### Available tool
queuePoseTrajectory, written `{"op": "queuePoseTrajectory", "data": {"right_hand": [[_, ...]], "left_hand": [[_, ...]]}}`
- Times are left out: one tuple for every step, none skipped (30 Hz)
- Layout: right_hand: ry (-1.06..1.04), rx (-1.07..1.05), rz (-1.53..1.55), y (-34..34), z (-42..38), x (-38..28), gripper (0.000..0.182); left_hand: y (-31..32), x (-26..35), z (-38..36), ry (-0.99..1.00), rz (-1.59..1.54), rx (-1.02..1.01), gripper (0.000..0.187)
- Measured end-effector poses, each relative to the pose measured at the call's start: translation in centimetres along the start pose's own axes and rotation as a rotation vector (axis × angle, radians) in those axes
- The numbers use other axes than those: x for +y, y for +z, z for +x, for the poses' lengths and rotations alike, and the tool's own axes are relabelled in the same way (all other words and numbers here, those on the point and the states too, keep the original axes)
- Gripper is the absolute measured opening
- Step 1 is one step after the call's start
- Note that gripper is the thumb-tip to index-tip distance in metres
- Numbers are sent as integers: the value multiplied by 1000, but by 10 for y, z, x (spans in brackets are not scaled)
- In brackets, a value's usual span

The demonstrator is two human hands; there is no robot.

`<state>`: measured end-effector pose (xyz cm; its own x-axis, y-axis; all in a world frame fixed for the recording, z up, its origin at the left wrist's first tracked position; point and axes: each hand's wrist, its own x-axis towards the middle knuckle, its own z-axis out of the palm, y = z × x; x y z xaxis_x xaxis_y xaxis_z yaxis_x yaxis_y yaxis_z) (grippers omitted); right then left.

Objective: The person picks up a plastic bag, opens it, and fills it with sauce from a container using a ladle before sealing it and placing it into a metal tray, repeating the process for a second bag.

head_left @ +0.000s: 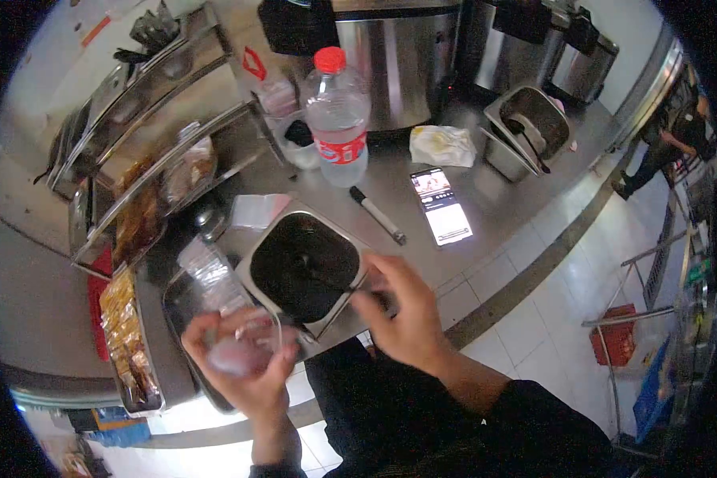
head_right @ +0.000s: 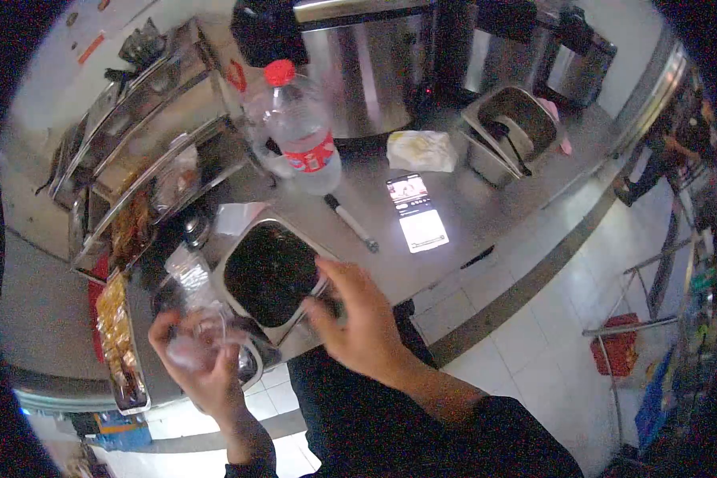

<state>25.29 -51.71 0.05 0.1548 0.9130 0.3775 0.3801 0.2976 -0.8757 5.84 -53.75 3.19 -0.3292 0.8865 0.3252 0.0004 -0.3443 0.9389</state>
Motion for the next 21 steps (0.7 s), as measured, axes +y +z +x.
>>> {"op": "queuePoseTrajectory", "data": {"right_hand": [[-210,47,-288,-3,3,-8,42],[-224,-25,-188,-10,-1,-10,46],[-240,-100,-88,-20,-10,-12,49],[-256,-175,15,-27,-19,-14,54],[-281,-226,77,-30,-25,-18,51],[-353,-199,32,-31,-27,-23,43],[-420,-158,19,-30,-31,-17,38],[-490,-115,3,-29,-33,-9,34],[-451,-111,33,-33,-30,-9,31],[-410,-107,63,-39,-26,-10,28],[-370,-105,96,-43,-23,-10,25],[-326,-147,158,-45,-22,-11,25],[-281,-189,222,-47,-21,-11,24],[-238,-229,287,-48,-20,-11,24],[-230,-241,315,-48,-21,-11,23],[-221,-253,345,-47,-25,-11,23],[-212,-263,374,-47,-27,-11,22],[-215,-273,386,-45,-27,-10,23],[-218,-280,397,-44,-28,-10,23],[-222,-287,408,-42,-28,-9,24],[-213,-328,395,-42,-28,-9,24]], "left_hand": [[2,3,-7,-27,-34,-36,90],[5,6,-15,-54,-64,-66,91],[8,7,-22,-81,-94,-93,92],[12,6,-29,-119,-115,-119,93],[17,5,-36,-157,-140,-142,95],[21,4,-41,-196,-165,-164,96],[24,2,-43,-195,-146,-239,89],[26,0,-44,-200,-126,-307,84],[28,-1,-44,-202,-106,-375,79],[28,-3,-44,-204,-85,-444,73],[28,-4,-43,-200,-54,-444,63],[25,-5,-43,-199,-20,-440,52],[22,-5,-42,-198,16,-436,42],[20,-5,-42,-193,54,-432,31],[25,0,-42,-226,41,-362,19],[22,1,-42,-259,61,-381,19],[17,2,-43,-292,82,-401,19],[13,3,-42,-325,103,-423,19],[12,4,-39,-233,180,-461,19],[12,6,-35,-139,256,-499,18],[11,8,-32,-45,331,-536,18]]}}
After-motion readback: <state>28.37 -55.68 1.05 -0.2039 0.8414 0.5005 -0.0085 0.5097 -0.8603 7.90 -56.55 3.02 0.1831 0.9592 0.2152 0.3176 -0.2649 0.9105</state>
